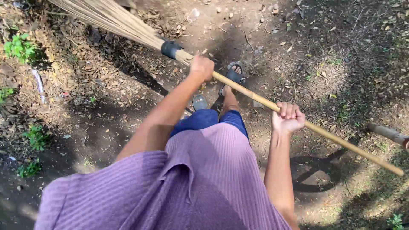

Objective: Sweeping the outdoor ground with a long-handled broom.

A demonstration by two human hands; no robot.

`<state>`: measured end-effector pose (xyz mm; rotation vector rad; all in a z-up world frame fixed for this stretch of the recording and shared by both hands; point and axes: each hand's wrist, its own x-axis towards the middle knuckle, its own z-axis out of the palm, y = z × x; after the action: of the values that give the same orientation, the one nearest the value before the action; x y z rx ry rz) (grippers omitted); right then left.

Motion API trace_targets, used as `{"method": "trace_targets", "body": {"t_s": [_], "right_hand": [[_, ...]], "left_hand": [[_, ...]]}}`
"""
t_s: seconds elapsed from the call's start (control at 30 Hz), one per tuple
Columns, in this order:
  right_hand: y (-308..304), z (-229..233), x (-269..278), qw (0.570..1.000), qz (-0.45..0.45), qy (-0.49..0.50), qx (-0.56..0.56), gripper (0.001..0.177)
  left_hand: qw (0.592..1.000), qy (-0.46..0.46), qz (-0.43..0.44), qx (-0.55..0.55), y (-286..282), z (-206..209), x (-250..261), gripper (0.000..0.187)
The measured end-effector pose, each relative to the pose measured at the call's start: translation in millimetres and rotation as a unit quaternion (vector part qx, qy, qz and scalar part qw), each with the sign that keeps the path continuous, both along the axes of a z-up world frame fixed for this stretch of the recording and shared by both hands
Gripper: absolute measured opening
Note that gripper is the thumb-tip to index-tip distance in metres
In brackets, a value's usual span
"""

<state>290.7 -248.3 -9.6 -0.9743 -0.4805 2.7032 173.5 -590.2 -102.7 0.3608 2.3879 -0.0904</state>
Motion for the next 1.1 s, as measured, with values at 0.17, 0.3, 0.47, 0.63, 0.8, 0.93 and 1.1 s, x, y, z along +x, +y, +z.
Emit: {"method": "trace_targets", "body": {"t_s": [0.17,0.3,0.47,0.63,0.8,0.93,1.1], "right_hand": [[116,97,-13,0.992,0.018,0.080,0.098,0.037],[213,210,74,0.900,0.074,0.067,0.424,0.038],[209,181,87,0.842,0.071,0.025,0.535,0.035],[125,107,-71,0.915,0.080,0.085,0.386,0.031],[96,112,-173,0.947,0.146,0.161,0.238,0.036],[262,199,-107,0.913,0.150,0.116,0.362,0.036],[272,244,0,0.822,0.056,0.007,0.567,0.041]], "left_hand": [[0.991,0.015,-0.063,0.120,85,115,-55,0.015],[0.946,0.026,-0.126,0.297,245,118,-50,0.027],[0.925,-0.035,-0.092,0.367,351,52,-37,0.012],[0.962,-0.071,0.039,0.262,212,-28,-59,0.011],[0.988,-0.035,0.019,0.152,123,34,-164,0.017],[0.970,-0.008,-0.027,0.240,256,102,-166,0.011],[0.892,-0.135,-0.164,0.400,390,73,-159,0.016]]}}
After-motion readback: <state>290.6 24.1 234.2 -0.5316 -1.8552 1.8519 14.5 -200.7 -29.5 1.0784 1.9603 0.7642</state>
